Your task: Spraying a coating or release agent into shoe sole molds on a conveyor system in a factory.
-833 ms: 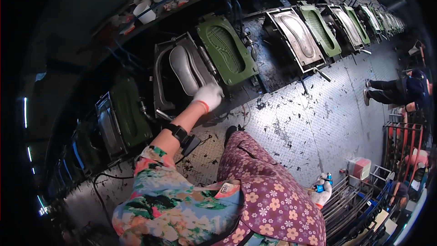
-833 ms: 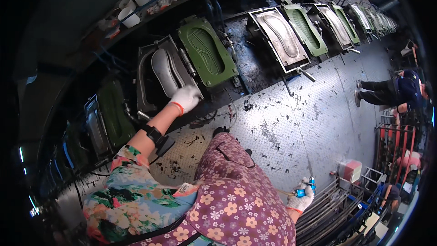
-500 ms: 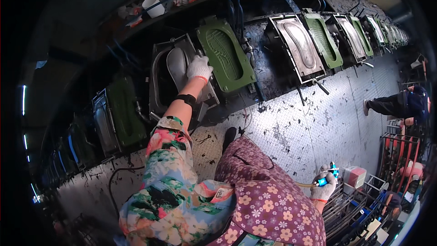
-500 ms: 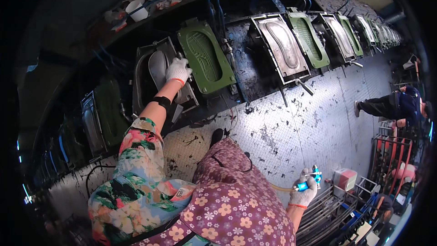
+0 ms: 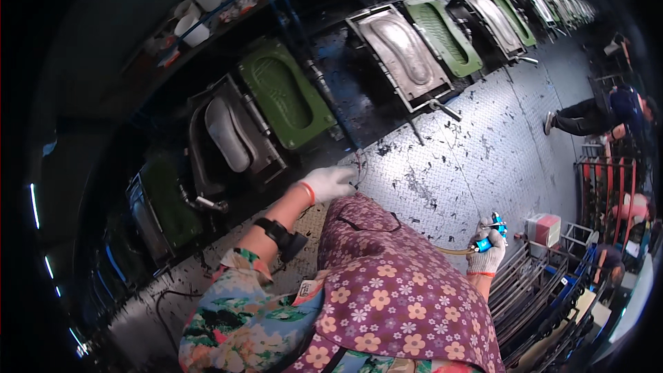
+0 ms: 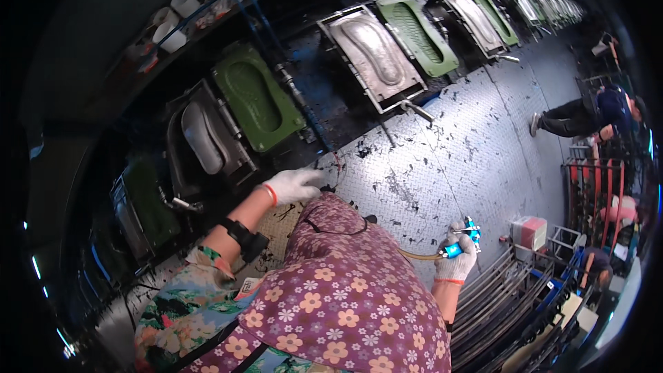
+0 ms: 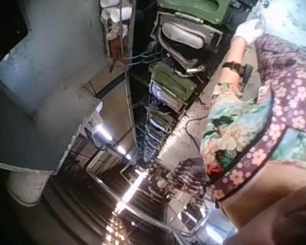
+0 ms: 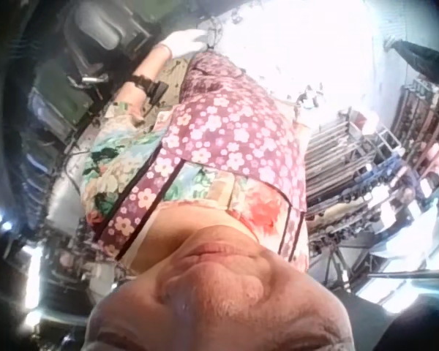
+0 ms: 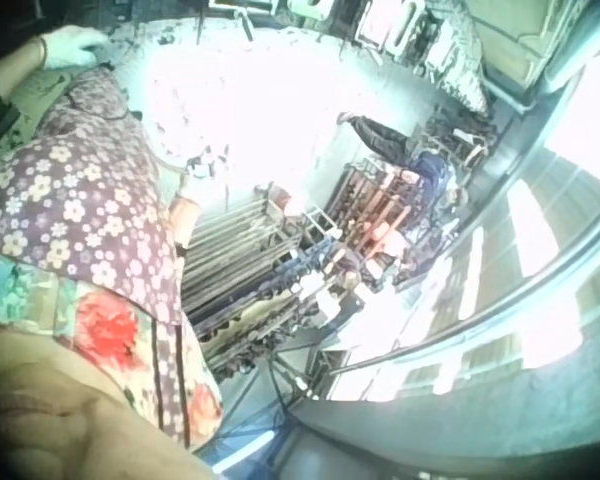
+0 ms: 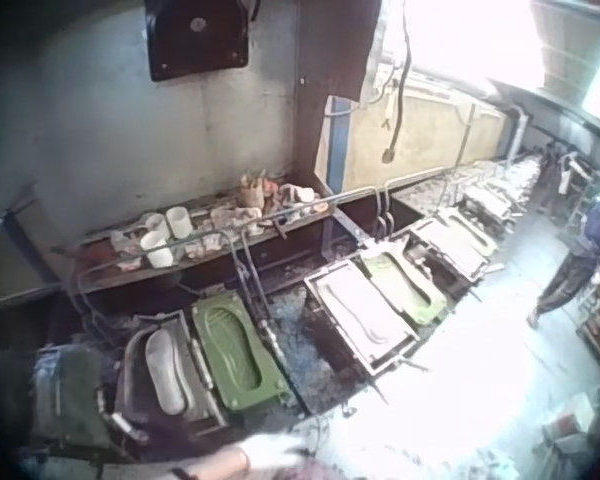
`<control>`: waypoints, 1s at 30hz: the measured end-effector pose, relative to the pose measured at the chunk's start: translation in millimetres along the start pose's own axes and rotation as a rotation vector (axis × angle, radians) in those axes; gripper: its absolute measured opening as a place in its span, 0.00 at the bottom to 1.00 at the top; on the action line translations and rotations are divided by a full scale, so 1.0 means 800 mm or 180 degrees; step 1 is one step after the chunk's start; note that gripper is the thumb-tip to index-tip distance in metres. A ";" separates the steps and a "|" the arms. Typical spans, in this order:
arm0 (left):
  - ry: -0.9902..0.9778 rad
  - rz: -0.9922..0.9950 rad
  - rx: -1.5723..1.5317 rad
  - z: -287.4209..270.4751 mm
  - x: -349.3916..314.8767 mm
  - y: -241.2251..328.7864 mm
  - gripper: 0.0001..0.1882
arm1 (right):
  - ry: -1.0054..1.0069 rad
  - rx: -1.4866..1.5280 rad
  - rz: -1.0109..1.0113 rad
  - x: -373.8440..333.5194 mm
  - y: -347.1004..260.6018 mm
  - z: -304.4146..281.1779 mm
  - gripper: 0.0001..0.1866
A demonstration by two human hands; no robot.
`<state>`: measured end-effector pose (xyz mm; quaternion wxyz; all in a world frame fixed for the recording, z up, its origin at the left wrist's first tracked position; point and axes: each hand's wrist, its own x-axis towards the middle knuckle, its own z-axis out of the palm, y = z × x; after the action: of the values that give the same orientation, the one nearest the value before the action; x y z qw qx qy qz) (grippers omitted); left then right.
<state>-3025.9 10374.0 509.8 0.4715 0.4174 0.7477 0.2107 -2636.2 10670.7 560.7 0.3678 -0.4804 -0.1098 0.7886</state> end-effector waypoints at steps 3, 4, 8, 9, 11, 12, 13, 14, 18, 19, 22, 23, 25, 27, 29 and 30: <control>0.1406 0.0026 0.1157 0.008 0.051 0.042 0.30 | 0.0209 -0.0247 -0.0054 0.020 -0.011 0.010 0.24; 0.1628 -0.0323 0.1426 0.001 0.069 0.053 0.32 | 0.0364 -0.0155 -0.0025 0.027 -0.017 0.013 0.24; 0.2241 -0.1105 0.1769 -0.034 0.134 0.085 0.38 | 0.0546 -0.0200 -0.0484 0.037 -0.068 -0.012 0.20; 0.2081 -0.1374 0.1770 -0.031 0.141 0.043 0.42 | 0.0627 -0.0332 -0.0733 0.040 -0.064 0.005 0.19; 0.1939 -0.1555 0.1992 -0.020 0.135 0.015 0.43 | 0.1223 0.0094 -0.0507 0.037 -0.067 0.019 0.16; 0.1702 -0.1722 0.1759 -0.022 0.142 0.040 0.45 | 0.1277 0.0420 -0.0544 0.042 -0.068 -0.012 0.14; 0.1663 -0.1566 0.2026 -0.024 0.142 0.006 0.43 | 0.1240 0.0726 -0.0471 0.058 -0.064 -0.030 0.13; 0.1396 -0.1761 0.2056 -0.037 0.136 0.046 0.41 | 0.1277 0.0701 -0.0427 0.053 -0.074 -0.027 0.10; 0.1322 -0.2102 0.2229 -0.033 0.105 0.069 0.46 | 0.1581 0.0824 -0.0746 0.029 -0.093 0.003 0.04; 0.1278 -0.2202 0.1905 -0.036 0.106 -0.001 0.54 | 0.1660 0.0738 -0.0765 0.022 -0.098 0.013 0.03; 0.2648 -0.0478 0.2256 -0.029 0.129 -0.078 0.52 | 0.1646 0.1118 -0.0870 -0.034 -0.131 0.032 0.05; 0.2443 -0.0301 0.2080 -0.026 0.136 -0.074 0.50 | 0.1565 0.1198 -0.0914 -0.043 -0.139 0.033 0.05; 0.2045 -0.0098 0.1676 -0.018 0.141 -0.062 0.48 | 0.1419 0.1200 -0.0829 -0.047 -0.152 0.042 0.06; 0.1685 -0.0266 0.1339 -0.011 0.156 0.037 0.47 | 0.1512 0.1167 -0.0777 -0.061 -0.161 0.040 0.07; 0.1512 -0.0181 0.1248 -0.020 0.155 0.128 0.46 | 0.1528 0.1105 -0.0749 -0.074 -0.170 0.042 0.07; 0.1480 -0.0143 0.1196 -0.026 0.154 0.161 0.46 | 0.1428 0.1172 -0.0671 -0.075 -0.175 0.040 0.07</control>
<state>-3015.2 10549.2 545.4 0.2067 0.4212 0.8706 0.1480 -2580.2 10734.2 691.8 0.5435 -0.5537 0.0697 0.6270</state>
